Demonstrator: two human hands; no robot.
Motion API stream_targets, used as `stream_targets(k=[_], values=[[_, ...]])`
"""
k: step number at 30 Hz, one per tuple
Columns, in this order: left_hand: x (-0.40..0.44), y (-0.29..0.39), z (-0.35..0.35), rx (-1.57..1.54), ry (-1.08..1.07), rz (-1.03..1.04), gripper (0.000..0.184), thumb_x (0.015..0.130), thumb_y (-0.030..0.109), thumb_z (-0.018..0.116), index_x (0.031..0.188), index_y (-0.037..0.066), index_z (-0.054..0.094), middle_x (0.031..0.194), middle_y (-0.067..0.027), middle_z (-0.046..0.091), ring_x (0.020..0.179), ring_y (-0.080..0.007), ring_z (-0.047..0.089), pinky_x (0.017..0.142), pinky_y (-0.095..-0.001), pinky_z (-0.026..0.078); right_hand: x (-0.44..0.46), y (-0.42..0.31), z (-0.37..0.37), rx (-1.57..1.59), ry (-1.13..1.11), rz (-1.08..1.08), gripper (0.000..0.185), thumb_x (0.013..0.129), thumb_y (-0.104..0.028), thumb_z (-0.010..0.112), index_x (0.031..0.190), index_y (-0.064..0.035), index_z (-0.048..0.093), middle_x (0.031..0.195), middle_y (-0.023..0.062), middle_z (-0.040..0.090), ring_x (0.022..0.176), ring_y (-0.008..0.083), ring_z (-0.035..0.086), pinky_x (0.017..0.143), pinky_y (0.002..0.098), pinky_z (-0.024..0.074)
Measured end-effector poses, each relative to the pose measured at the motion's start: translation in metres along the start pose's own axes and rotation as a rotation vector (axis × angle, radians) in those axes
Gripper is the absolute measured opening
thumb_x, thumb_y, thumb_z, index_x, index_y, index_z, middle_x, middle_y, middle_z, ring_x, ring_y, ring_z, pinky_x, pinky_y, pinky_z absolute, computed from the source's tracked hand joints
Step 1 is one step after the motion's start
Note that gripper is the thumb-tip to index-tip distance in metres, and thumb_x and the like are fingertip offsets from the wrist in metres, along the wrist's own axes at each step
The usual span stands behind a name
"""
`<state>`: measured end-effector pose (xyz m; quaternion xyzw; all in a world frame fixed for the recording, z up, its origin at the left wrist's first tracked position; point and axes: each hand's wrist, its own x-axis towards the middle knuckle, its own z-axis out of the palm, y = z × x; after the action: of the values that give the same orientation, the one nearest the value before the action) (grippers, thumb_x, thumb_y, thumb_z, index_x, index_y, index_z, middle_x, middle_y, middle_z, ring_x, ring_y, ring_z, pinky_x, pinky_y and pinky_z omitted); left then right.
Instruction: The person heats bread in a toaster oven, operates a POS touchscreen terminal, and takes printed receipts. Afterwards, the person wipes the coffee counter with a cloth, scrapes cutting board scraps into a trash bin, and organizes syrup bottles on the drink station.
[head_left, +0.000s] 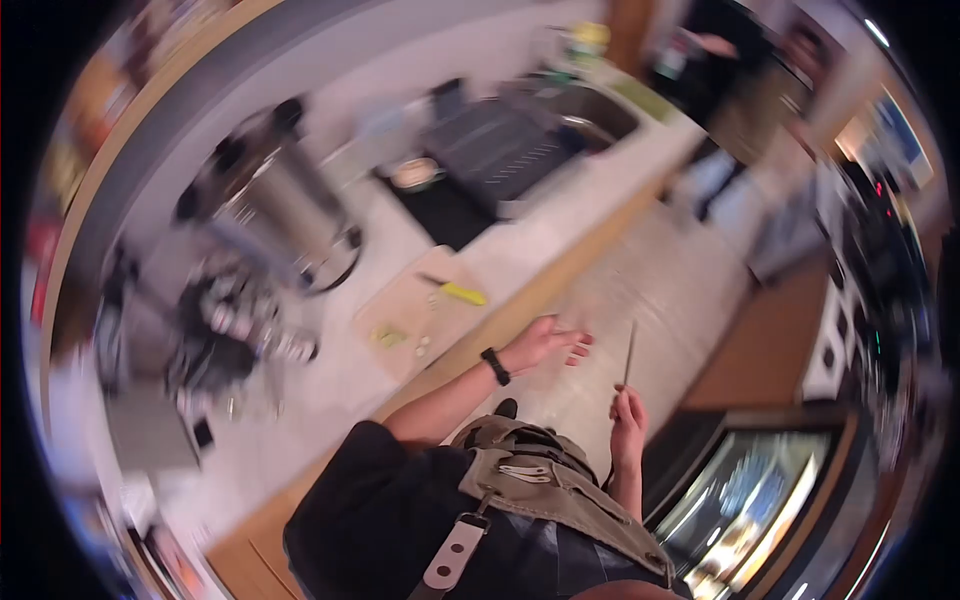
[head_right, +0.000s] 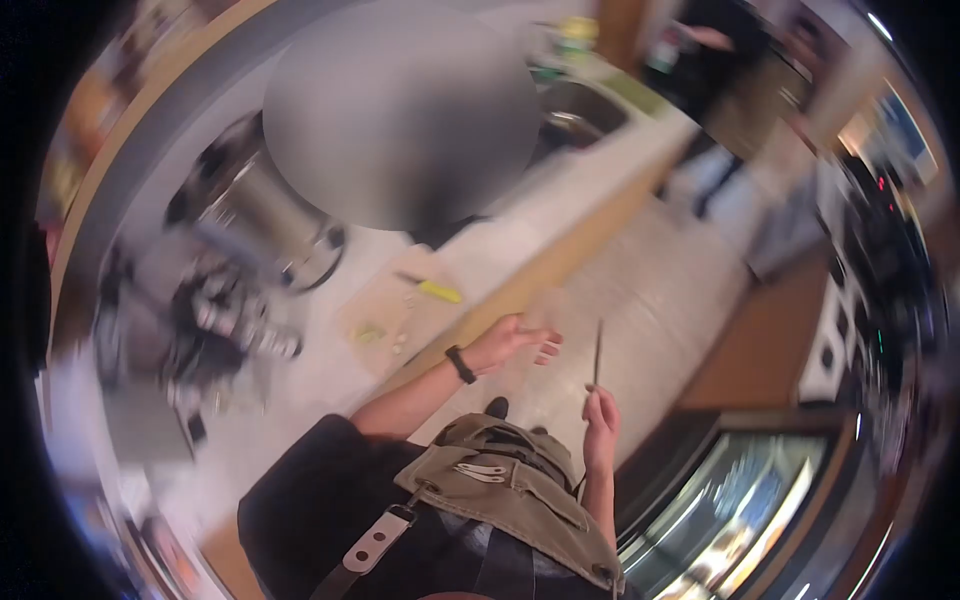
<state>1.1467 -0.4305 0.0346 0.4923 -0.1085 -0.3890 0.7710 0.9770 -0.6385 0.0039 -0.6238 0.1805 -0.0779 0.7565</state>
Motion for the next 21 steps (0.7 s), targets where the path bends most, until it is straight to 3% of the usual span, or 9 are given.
stream_targets(k=[4,7,10,11,14,18,21], values=[[-0.038,0.010,-0.034,0.196,0.295,0.126,0.039,0.105,0.029,0.056,0.130,-0.001,0.054,0.121,-0.0135,0.069,0.103,-0.0220,0.070,0.083,-0.0362,0.060,0.055,0.004,0.031,0.075,-0.408,0.171,0.009,0.102,-0.013,0.061,0.106,-0.0049,0.061,0.085,-0.0012,0.055,0.078,0.0104,0.051,0.072,0.0262,0.0404],[-0.095,-0.013,-0.034,0.243,0.565,0.169,0.037,0.106,0.030,0.054,0.129,0.001,0.057,0.121,-0.0103,0.069,0.102,-0.0201,0.070,0.083,-0.0350,0.059,0.091,0.019,0.053,-0.015,-0.870,0.352,0.006,0.101,-0.012,0.061,0.104,-0.0076,0.058,0.088,0.0026,0.059,0.080,0.0122,0.056,0.072,0.0267,0.0424],[-0.159,-0.082,-0.044,0.156,0.839,0.260,0.037,0.106,0.032,0.054,0.129,0.004,0.059,0.121,-0.0091,0.069,0.099,-0.0201,0.071,0.082,-0.0344,0.059,0.118,0.038,0.094,-0.265,-1.297,0.466,0.006,0.101,-0.008,0.057,0.107,-0.0073,0.057,0.082,0.0022,0.060,0.072,0.0109,0.056,0.064,0.0256,0.0409],[-0.183,-0.092,-0.026,-0.056,0.989,0.194,0.037,0.105,0.032,0.055,0.130,0.004,0.059,0.120,-0.0092,0.069,0.101,-0.0197,0.070,0.085,-0.0340,0.058,0.127,0.045,0.111,-0.364,-1.424,0.491,0.007,0.101,-0.008,0.056,0.108,-0.0071,0.057,0.080,0.0018,0.060,0.070,0.0105,0.055,0.062,0.0251,0.0400],[-0.259,-0.129,0.031,-0.159,1.307,0.264,0.037,0.105,0.030,0.056,0.131,0.003,0.059,0.121,-0.0094,0.069,0.105,-0.0193,0.068,0.089,-0.0339,0.057,0.095,0.046,0.170,-0.575,-1.695,0.467,0.018,0.099,-0.007,0.053,0.116,-0.0050,0.059,0.075,-0.0002,0.056,0.063,0.0077,0.050,0.057,0.0228,0.0356],[-0.322,-0.197,0.078,-0.586,1.613,0.623,0.040,0.105,0.023,0.057,0.138,0.001,0.053,0.128,-0.0107,0.067,0.109,-0.0206,0.067,0.095,-0.0357,0.055,0.009,0.067,0.257,-0.608,-1.958,0.423,0.023,0.100,-0.014,0.060,0.120,-0.0037,0.063,0.075,-0.0038,0.052,0.061,0.0046,0.043,0.055,0.0218,0.0319],[-0.365,-0.238,0.095,-0.764,1.732,1.013,0.044,0.104,0.016,0.058,0.142,-0.001,0.046,0.130,-0.0119,0.065,0.112,-0.0224,0.066,0.099,-0.0382,0.055,-0.090,0.098,0.297,-0.647,-2.106,0.362,0.029,0.099,-0.020,0.066,0.122,-0.0034,0.063,0.073,-0.0072,0.049,0.061,0.0028,0.040,0.054,0.0216,0.0291]])
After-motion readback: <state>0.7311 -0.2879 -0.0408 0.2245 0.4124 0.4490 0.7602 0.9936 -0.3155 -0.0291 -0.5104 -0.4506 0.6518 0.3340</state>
